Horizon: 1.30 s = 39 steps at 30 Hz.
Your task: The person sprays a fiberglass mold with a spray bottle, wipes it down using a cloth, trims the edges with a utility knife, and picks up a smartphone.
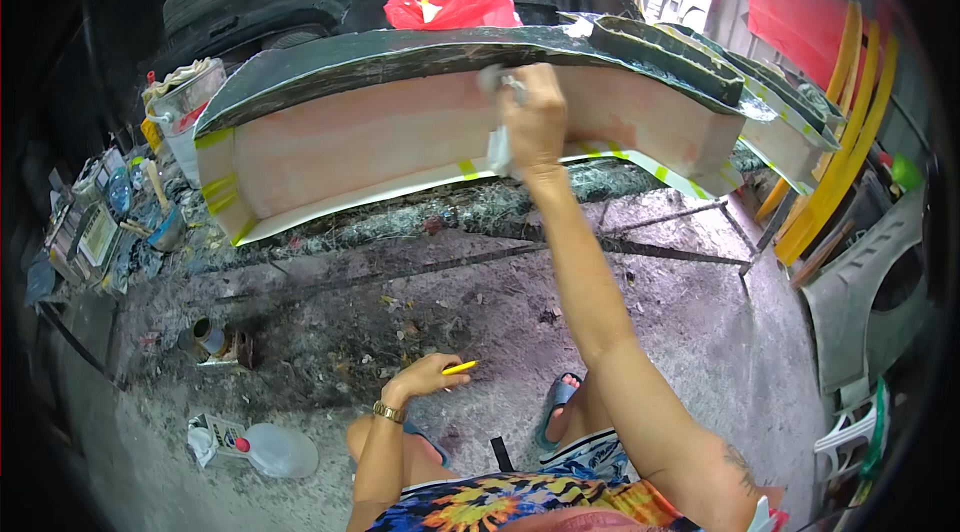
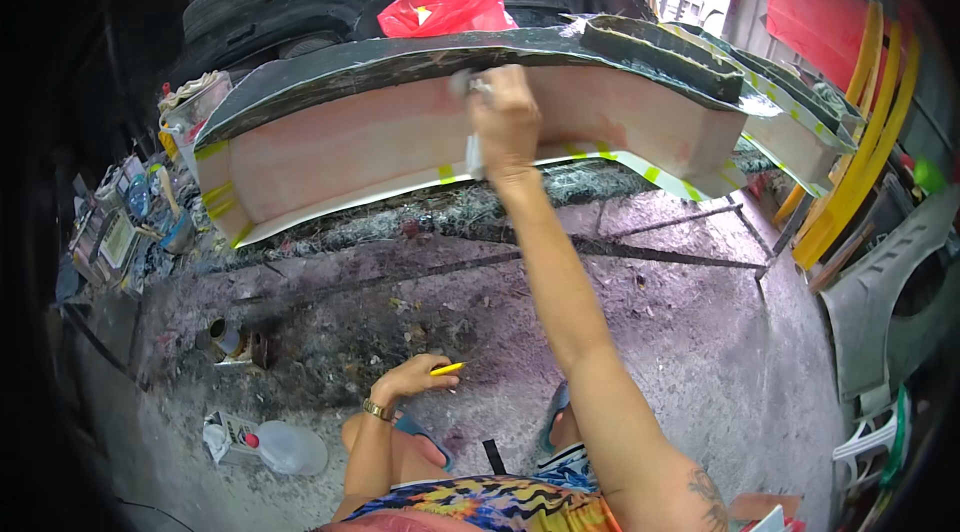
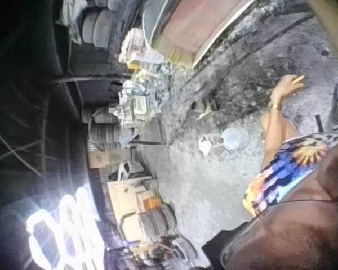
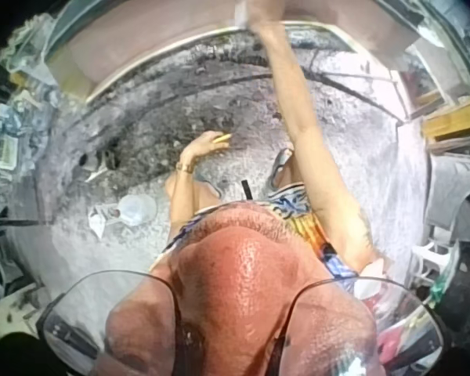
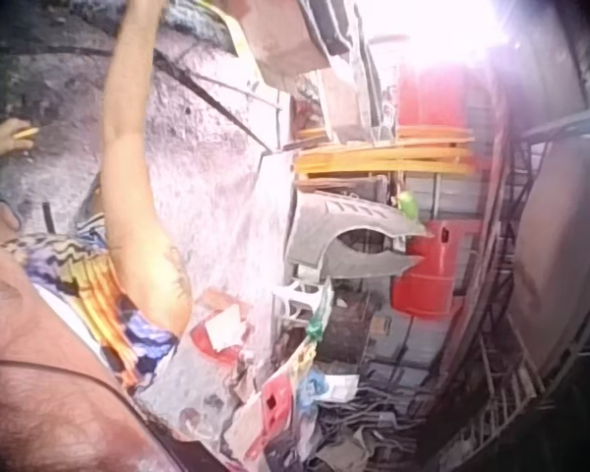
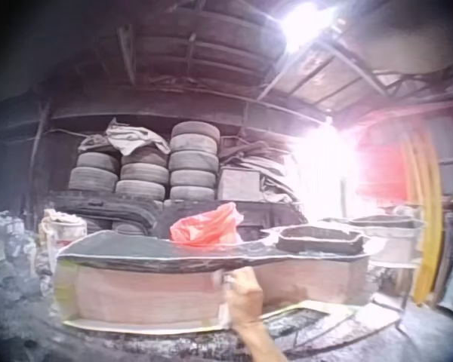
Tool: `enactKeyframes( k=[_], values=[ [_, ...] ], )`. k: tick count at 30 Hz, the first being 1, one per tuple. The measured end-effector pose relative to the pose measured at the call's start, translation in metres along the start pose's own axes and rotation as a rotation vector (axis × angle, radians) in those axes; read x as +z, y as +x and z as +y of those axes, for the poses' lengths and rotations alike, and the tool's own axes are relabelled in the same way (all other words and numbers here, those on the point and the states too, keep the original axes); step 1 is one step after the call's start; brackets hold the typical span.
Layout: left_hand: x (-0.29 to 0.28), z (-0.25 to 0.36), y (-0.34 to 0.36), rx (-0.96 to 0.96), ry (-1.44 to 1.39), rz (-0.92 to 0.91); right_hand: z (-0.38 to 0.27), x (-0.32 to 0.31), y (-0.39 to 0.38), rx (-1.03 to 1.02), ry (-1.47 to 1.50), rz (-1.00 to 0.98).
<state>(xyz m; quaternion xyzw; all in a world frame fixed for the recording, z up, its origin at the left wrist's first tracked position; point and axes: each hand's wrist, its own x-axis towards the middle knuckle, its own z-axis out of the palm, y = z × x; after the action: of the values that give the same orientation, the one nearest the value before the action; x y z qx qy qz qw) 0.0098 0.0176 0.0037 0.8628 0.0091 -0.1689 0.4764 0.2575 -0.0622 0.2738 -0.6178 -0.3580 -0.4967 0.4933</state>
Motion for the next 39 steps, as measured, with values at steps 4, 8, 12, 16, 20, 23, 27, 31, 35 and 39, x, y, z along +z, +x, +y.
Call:
enactKeyframes(
  k=[4, 8, 12, 16, 20, 23, 27, 31, 35, 39],
  values=[
    [-0.002, -0.002, -0.002, -0.019, -0.093, -0.004, -0.007, 0.002, 0.003, 0.143, 0.016, 0.061],
    [-0.001, 0.0, 0.003, -0.017, -0.028, -0.02, -0.012, 0.014, -0.003, -0.009, 0.03, -0.037],
    [0.001, -0.002, -0.001, -0.007, 0.018, -0.038, 0.01, 0.008, -0.001, 0.087, -0.045, 0.129],
    [-0.002, -0.001, -0.005, -0.024, -0.131, -0.01, -0.006, 0.015, -0.003, 0.139, -0.063, 0.017],
    [0.001, 0.0, -0.004, -0.03, -0.006, 0.008, -0.026, 0.011, 0.001, -0.123, 0.092, -0.159],
    [-0.001, -0.005, -0.009, -0.006, 0.065, 0.043, 0.002, -0.004, 0.01, 0.049, -0.08, 0.046],
    [-0.006, -0.006, -0.004, -0.03, -0.041, -0.013, 0.005, 0.013, 0.0, 0.047, -0.047, 0.1],
    [0.004, -0.004, 0.008, -0.024, -0.04, -0.027, 0.003, 0.013, -0.006, -0.208, 0.071, -0.12],
    [0.007, -0.01, 0.011, 0.0, -0.043, -0.026, 0.004, -0.011, 0.012, 0.118, 0.029, 0.097],
    [0.008, -0.014, 0.02, -0.09, -0.079, -0.057, -0.023, 0.011, 0.003, 0.011, 0.077, -0.008]
  ],
)
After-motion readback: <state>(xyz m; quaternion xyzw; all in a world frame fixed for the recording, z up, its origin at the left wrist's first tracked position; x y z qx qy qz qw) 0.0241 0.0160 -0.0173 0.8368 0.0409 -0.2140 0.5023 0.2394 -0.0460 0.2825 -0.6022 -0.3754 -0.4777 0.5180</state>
